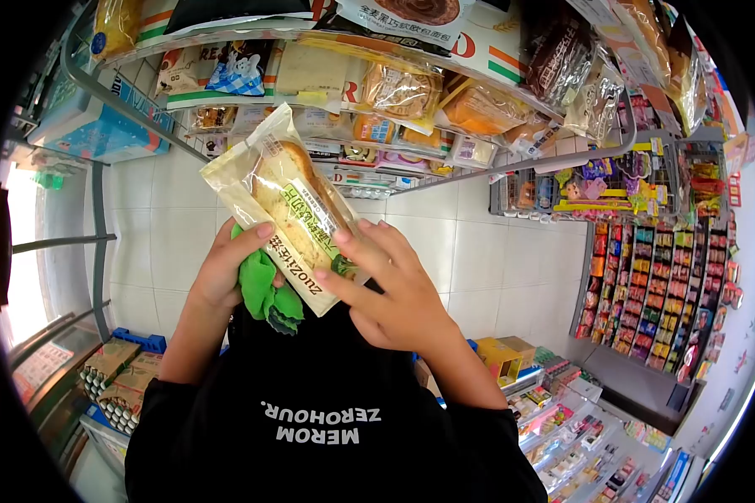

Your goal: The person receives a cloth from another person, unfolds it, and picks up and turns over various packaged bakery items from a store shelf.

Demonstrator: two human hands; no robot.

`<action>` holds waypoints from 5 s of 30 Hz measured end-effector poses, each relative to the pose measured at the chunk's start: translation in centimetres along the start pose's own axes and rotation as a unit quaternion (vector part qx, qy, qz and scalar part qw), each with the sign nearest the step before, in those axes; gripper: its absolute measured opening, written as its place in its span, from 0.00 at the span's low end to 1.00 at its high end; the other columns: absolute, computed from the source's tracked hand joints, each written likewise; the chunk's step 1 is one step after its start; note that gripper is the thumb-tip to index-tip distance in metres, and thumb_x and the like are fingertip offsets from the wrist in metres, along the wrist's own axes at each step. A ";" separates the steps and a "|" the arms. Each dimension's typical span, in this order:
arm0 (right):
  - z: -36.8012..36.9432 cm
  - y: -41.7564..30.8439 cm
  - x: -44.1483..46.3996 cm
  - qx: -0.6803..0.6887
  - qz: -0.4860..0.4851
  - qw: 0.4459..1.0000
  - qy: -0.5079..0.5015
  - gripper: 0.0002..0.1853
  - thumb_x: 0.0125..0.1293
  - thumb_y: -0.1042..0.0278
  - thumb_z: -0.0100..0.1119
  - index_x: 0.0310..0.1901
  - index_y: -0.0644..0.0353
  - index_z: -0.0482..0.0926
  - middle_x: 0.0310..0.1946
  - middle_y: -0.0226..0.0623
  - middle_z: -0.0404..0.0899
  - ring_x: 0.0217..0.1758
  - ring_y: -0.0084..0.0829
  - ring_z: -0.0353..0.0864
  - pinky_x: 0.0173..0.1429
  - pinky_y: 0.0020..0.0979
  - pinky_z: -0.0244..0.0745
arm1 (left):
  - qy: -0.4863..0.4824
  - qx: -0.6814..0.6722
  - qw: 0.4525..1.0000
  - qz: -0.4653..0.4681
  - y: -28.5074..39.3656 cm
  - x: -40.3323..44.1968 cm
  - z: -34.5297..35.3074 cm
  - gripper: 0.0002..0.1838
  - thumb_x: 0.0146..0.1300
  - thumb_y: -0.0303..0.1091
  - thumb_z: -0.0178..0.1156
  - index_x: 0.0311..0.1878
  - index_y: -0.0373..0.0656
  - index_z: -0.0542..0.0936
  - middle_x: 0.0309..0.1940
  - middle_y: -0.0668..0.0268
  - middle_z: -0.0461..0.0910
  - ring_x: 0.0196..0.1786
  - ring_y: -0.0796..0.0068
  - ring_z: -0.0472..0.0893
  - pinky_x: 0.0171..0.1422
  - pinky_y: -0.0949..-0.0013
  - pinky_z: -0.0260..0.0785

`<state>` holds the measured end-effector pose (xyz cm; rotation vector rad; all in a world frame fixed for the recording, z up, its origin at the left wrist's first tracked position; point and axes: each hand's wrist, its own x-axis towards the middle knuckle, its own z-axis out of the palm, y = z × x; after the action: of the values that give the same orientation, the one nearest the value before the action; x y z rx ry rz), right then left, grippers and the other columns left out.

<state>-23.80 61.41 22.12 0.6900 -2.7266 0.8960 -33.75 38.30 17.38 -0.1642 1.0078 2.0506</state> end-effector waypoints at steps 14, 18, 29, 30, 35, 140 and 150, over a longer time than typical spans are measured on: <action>-2.2 7.1 -11.1 0.622 0.352 0.676 0.179 0.32 0.67 0.75 0.64 0.70 0.66 0.61 0.67 0.43 0.71 0.69 0.33 0.71 0.74 0.38 0.64 | -0.048 0.001 0.997 0.052 -13.8 2.7 7.8 0.24 0.69 0.37 0.62 0.62 0.39 0.67 0.40 0.56 0.81 0.27 0.64 0.82 0.31 0.62 0.77; -5.5 10.0 -14.5 0.659 0.305 0.660 0.196 0.29 0.67 0.74 0.64 0.67 0.67 0.64 0.62 0.45 0.75 0.65 0.35 0.75 0.71 0.39 0.68 | -0.080 0.049 0.993 0.072 -17.1 2.4 10.0 0.28 0.66 0.40 0.64 0.64 0.39 0.67 0.40 0.55 0.81 0.27 0.64 0.81 0.31 0.62 0.76; -11.8 14.4 -20.9 0.663 0.326 0.661 0.133 0.29 0.69 0.67 0.58 0.67 0.72 0.63 0.62 0.50 0.74 0.64 0.40 0.77 0.68 0.41 0.72 | -0.143 0.175 0.970 0.090 -17.5 -1.8 12.9 0.40 0.66 0.50 0.66 0.68 0.27 0.66 0.49 0.55 0.81 0.33 0.71 0.84 0.36 0.69 0.79; -12.1 14.3 -21.0 0.656 0.328 0.668 0.126 0.30 0.69 0.67 0.59 0.67 0.72 0.63 0.62 0.50 0.75 0.64 0.39 0.77 0.67 0.40 0.72 | -0.132 0.192 0.969 0.080 -17.4 -2.0 13.2 0.40 0.66 0.52 0.65 0.68 0.27 0.67 0.49 0.55 0.81 0.34 0.72 0.84 0.37 0.69 0.79; -12.4 14.0 -21.0 0.675 0.310 0.659 0.116 0.29 0.67 0.70 0.64 0.66 0.72 0.67 0.58 0.46 0.78 0.60 0.33 0.80 0.66 0.36 0.73 | 0.003 0.288 0.954 0.086 -18.3 -1.8 16.3 0.33 0.69 0.46 0.65 0.66 0.30 0.70 0.48 0.61 0.81 0.38 0.78 0.82 0.39 0.73 0.79; -13.5 10.0 -8.7 0.466 0.227 0.832 0.198 0.32 0.54 0.78 0.77 0.59 0.64 0.72 0.46 0.37 0.83 0.50 0.24 0.83 0.54 0.26 0.77 | -0.098 0.560 0.812 0.132 -8.7 6.7 18.6 0.38 0.51 0.51 0.77 0.60 0.39 0.77 0.50 0.52 0.84 0.53 0.56 0.83 0.60 0.60 0.73; -13.1 10.9 -9.3 0.482 0.220 0.833 0.158 0.32 0.62 0.73 0.71 0.66 0.65 0.67 0.55 0.44 0.82 0.57 0.29 0.80 0.64 0.33 0.72 | -0.075 0.456 0.876 0.139 -9.8 6.4 17.6 0.26 0.56 0.43 0.75 0.52 0.36 0.82 0.46 0.60 0.85 0.50 0.70 0.82 0.58 0.66 0.73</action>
<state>-20.54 80.49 24.10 -0.0328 -2.0042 2.2988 -26.89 58.05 20.51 0.6562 1.8526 1.5697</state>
